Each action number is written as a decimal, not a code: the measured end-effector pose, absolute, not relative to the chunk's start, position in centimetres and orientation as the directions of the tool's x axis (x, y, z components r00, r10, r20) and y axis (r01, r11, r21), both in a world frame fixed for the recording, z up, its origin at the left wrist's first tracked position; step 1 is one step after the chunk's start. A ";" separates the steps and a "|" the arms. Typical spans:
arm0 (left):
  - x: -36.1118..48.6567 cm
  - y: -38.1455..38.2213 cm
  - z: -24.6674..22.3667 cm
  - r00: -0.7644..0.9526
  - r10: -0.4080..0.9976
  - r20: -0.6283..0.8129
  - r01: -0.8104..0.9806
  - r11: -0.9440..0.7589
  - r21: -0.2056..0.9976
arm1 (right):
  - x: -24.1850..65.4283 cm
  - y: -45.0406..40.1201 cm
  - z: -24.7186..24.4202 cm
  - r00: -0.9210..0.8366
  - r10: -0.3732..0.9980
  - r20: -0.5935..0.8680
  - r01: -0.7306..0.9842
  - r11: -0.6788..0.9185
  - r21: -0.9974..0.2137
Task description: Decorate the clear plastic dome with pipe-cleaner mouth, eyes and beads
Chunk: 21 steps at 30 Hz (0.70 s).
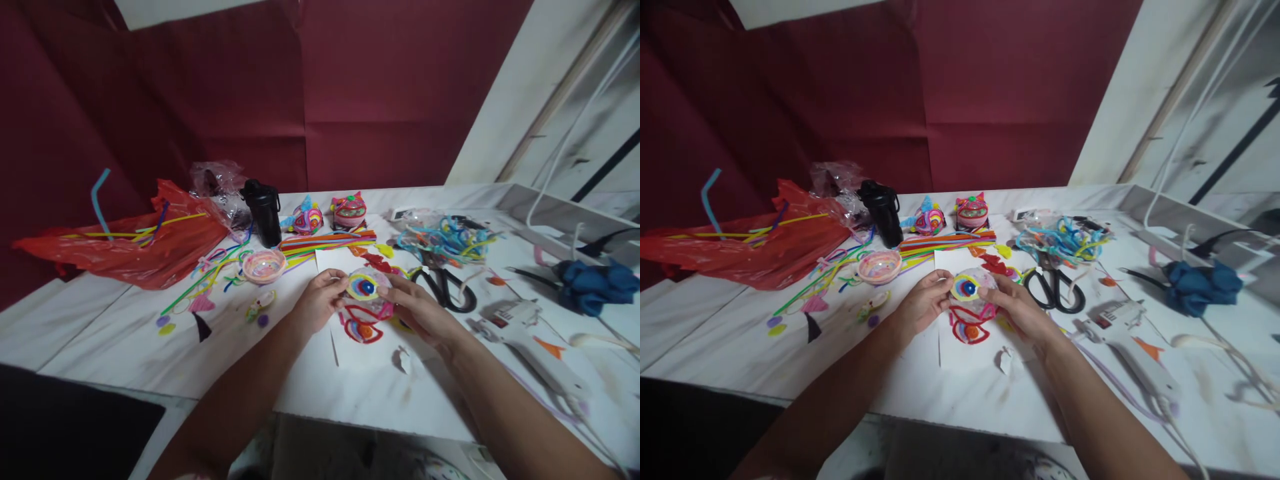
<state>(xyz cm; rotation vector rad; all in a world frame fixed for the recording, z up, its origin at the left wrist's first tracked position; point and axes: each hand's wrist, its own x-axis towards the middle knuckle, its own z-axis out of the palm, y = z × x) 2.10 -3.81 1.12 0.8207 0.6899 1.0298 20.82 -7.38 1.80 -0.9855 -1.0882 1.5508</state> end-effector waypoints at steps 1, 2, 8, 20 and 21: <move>2.1 -3.8 1.1 0.366 0.924 -0.113 -0.458 0.284 0.842 | 20.9 -7.4 1.8 -0.207 0.975 -0.081 -0.254 -0.133 -0.958; 2.1 -3.8 1.1 0.367 0.923 -0.114 -0.461 0.287 0.840 | 20.9 -7.3 1.9 -0.204 0.976 -0.080 -0.253 -0.132 -0.959; 2.1 -3.9 1.1 0.350 0.927 -0.132 -0.468 0.296 0.833 | 20.9 -7.4 2.2 -0.199 0.978 -0.061 -0.235 -0.107 -0.966; 2.0 -4.3 1.2 0.317 0.936 -0.153 -0.485 0.298 0.822 | 20.2 -7.5 1.7 -0.131 0.991 -0.040 -0.293 -0.077 -0.953; 2.0 -4.3 1.2 0.316 0.937 -0.149 -0.484 0.294 0.824 | 20.3 -7.5 1.7 -0.127 0.991 -0.038 -0.291 -0.074 -0.954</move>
